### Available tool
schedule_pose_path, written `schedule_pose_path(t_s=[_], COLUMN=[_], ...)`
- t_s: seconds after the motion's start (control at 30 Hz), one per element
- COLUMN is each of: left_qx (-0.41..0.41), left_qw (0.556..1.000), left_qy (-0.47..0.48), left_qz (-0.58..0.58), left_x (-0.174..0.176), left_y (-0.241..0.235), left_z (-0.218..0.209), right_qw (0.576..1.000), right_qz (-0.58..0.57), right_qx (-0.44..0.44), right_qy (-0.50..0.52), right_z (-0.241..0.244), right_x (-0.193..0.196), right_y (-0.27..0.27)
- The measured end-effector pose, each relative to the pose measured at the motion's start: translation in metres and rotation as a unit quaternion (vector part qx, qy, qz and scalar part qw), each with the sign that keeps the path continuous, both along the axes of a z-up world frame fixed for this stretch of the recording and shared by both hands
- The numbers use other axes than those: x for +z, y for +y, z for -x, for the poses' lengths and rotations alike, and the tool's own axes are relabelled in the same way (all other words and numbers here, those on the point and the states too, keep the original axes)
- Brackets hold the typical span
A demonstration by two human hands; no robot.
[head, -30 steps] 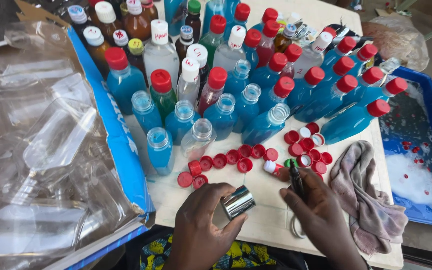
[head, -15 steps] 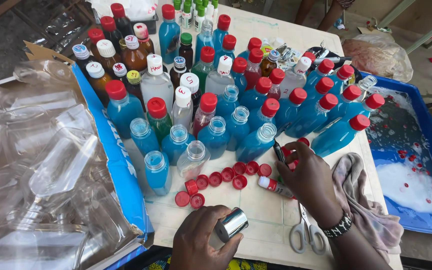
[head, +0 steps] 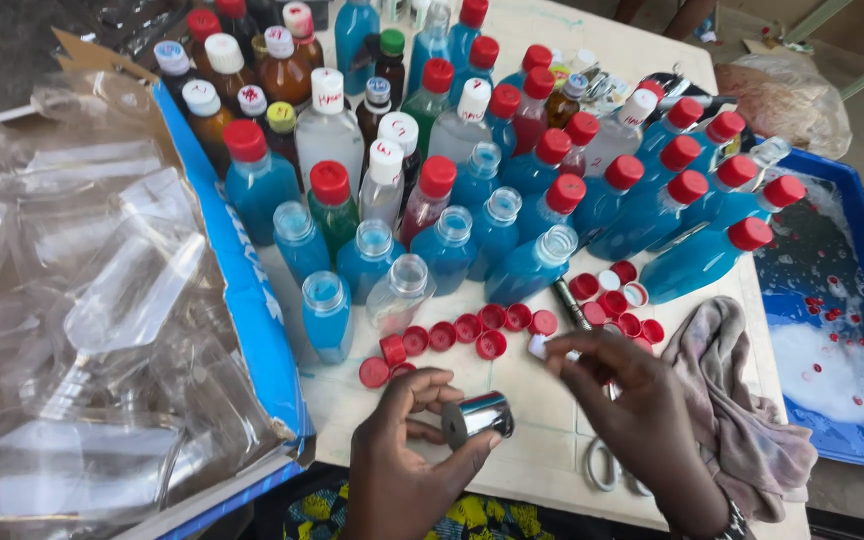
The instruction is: The person sits with legs crossed and labels small blue plastic bottles with a red marker. They apply a silver foil label to the bottle, write on it, and then place the bottle on a table among other similar bottles.
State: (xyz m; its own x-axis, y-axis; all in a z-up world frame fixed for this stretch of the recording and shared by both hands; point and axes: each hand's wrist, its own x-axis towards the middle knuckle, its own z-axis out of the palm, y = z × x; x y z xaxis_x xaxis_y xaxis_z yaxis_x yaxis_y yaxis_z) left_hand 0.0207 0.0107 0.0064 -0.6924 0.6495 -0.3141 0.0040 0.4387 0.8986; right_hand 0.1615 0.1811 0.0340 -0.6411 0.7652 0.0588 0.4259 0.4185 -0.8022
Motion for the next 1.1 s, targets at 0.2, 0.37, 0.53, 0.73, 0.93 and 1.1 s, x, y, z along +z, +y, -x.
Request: schedule_pose_path(t_s=[0.2, 0.37, 0.53, 0.73, 0.93, 1.1], left_qx=[0.038, 0.035, 0.056, -0.069, -0.074, -0.015], left_qw=[0.989, 0.987, 0.98, 0.986, 0.986, 0.985], left_qy=[-0.142, -0.155, -0.188, -0.022, -0.059, -0.17], left_qz=[-0.013, -0.02, -0.021, -0.152, -0.135, 0.026], left_x=[0.016, 0.02, 0.018, 0.002, -0.002, 0.032], left_y=[0.004, 0.002, -0.001, -0.007, -0.008, -0.01], left_z=[0.002, -0.001, -0.001, -0.007, -0.009, -0.017], right_qw=[0.979, 0.973, 0.983, 0.972, 0.963, 0.969], right_qz=[0.109, 0.147, 0.086, 0.125, 0.151, 0.152], right_qx=[0.168, 0.15, 0.128, 0.098, 0.107, 0.129], right_qy=[0.037, 0.099, 0.104, 0.175, 0.195, 0.146], right_z=[-0.004, -0.004, -0.005, -0.013, -0.022, -0.029], right_x=[0.001, -0.004, -0.011, -0.018, -0.027, -0.015], right_y=[-0.032, -0.043, -0.049, -0.049, -0.044, -0.046])
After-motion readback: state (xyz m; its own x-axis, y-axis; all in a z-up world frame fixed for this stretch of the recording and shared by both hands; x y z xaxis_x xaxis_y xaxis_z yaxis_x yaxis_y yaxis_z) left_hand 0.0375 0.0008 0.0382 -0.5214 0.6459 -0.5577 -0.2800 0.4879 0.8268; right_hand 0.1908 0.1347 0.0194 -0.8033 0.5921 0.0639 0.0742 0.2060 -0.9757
